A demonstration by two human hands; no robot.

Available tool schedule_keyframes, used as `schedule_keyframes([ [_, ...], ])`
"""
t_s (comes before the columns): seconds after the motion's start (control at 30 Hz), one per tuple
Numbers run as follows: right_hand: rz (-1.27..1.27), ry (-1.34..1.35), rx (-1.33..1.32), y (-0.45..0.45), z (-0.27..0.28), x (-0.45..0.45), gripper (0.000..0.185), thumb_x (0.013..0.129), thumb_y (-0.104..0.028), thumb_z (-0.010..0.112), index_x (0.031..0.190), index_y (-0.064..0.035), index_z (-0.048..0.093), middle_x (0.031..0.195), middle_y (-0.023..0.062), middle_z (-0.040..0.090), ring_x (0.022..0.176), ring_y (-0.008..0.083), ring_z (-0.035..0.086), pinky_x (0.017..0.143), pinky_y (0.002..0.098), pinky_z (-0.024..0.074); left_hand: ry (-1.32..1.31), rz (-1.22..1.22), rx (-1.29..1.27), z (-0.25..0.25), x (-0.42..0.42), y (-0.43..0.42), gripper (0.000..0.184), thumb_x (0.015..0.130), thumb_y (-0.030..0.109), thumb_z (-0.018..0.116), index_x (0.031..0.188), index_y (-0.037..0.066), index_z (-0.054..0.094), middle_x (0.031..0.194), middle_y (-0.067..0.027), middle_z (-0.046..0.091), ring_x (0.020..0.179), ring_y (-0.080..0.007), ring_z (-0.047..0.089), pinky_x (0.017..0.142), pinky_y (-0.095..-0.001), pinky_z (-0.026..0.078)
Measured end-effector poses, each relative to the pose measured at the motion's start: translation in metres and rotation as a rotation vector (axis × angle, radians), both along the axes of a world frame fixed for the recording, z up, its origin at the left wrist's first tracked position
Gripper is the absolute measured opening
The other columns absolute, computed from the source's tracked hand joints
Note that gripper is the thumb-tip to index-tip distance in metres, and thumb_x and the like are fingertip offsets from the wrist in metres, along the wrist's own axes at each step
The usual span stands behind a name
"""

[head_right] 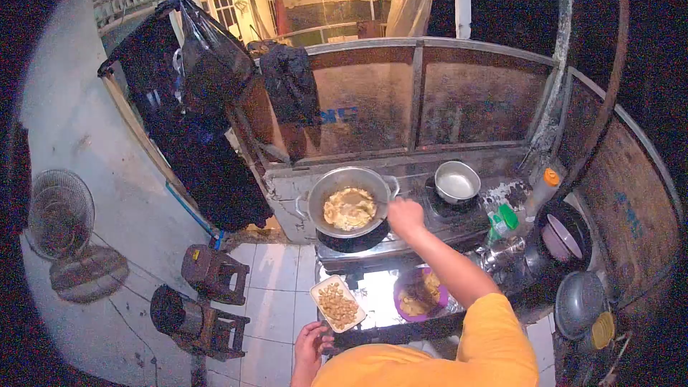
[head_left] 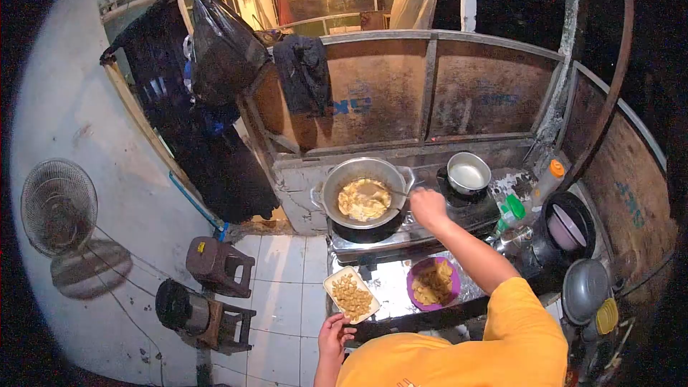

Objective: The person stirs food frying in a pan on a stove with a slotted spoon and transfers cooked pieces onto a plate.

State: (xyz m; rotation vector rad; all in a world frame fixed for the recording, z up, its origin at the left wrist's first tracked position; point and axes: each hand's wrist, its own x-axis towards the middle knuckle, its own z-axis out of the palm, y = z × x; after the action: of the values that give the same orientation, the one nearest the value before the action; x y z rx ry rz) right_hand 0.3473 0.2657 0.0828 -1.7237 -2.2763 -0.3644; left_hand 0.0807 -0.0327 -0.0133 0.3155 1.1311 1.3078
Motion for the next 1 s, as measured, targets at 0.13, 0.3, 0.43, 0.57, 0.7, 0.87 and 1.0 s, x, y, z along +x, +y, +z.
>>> schedule_keyframes([
  [0.13,0.010,0.040,0.042,-0.032,0.022,0.021,0.013,0.072,-0.012,0.056,0.078,-0.0057,0.066,0.079,0.0113,0.063,0.074,0.0283,0.064,0.062,0.0396,0.0526,-0.002,0.038,-0.008,-0.006,-0.003,-0.008,0.025,0.091,0.012,0.050,0.113,0.000,0.046,0.095,-0.0135,0.061,0.071,-0.0218,0.064,0.055,-0.0260,0.052],
  [0.3,0.022,-0.008,0.002,-0.042,-0.005,0.022,0.010,0.070,-0.009,0.058,0.077,-0.0074,0.065,0.079,0.0114,0.061,0.075,0.0283,0.063,0.062,0.0403,0.0517,0.000,0.060,-0.015,-0.005,-0.005,-0.007,0.025,0.091,0.012,0.051,0.112,0.000,0.047,0.096,-0.0136,0.061,0.071,-0.0220,0.064,0.055,-0.0255,0.051],
  [0.43,-0.056,0.000,0.068,-0.026,-0.028,0.010,0.014,0.076,-0.014,0.053,0.076,-0.0074,0.066,0.082,0.0106,0.061,0.076,0.0270,0.062,0.065,0.0401,0.0506,0.004,0.008,-0.021,-0.006,0.002,-0.003,0.027,0.088,0.013,0.054,0.111,0.001,0.048,0.095,-0.0114,0.060,0.071,-0.0214,0.064,0.057,-0.0273,0.053],
  [0.57,-0.118,0.062,0.004,-0.034,0.004,0.023,0.014,0.077,-0.015,0.054,0.077,-0.0079,0.066,0.084,0.0104,0.061,0.080,0.0272,0.063,0.067,0.0396,0.0510,0.017,0.005,-0.007,-0.004,-0.002,-0.001,0.024,0.091,0.013,0.052,0.112,0.001,0.048,0.094,-0.0120,0.060,0.070,-0.0204,0.064,0.054,-0.0238,0.051],
  [0.7,-0.107,0.014,-0.011,-0.020,-0.019,0.019,0.015,0.076,-0.015,0.055,0.080,-0.0082,0.067,0.084,0.0103,0.063,0.082,0.0266,0.063,0.068,0.0391,0.0513,0.002,-0.005,-0.003,-0.007,0.001,-0.001,0.024,0.091,0.014,0.052,0.112,0.002,0.048,0.094,-0.0114,0.060,0.071,-0.0199,0.064,0.054,-0.0233,0.051],
  [0.87,-0.084,-0.009,-0.006,-0.023,-0.028,-0.007,0.015,0.077,-0.015,0.054,0.081,-0.0079,0.067,0.084,0.0085,0.064,0.083,0.0248,0.062,0.068,0.0389,0.0513,-0.008,-0.023,-0.003,-0.016,-0.001,0.001,0.024,0.089,0.011,0.052,0.111,0.002,0.048,0.094,-0.0120,0.061,0.071,-0.0220,0.064,0.056,-0.0270,0.054],
  [1.0,-0.052,-0.022,0.056,-0.004,-0.053,-0.015,0.015,0.078,-0.016,0.053,0.080,-0.0082,0.066,0.085,0.0083,0.064,0.082,0.0249,0.062,0.066,0.0381,0.0523,-0.001,-0.030,0.003,-0.008,0.003,0.001,0.025,0.089,0.012,0.053,0.111,0.002,0.048,0.094,-0.0120,0.061,0.071,-0.0225,0.065,0.056,-0.0274,0.054],
])
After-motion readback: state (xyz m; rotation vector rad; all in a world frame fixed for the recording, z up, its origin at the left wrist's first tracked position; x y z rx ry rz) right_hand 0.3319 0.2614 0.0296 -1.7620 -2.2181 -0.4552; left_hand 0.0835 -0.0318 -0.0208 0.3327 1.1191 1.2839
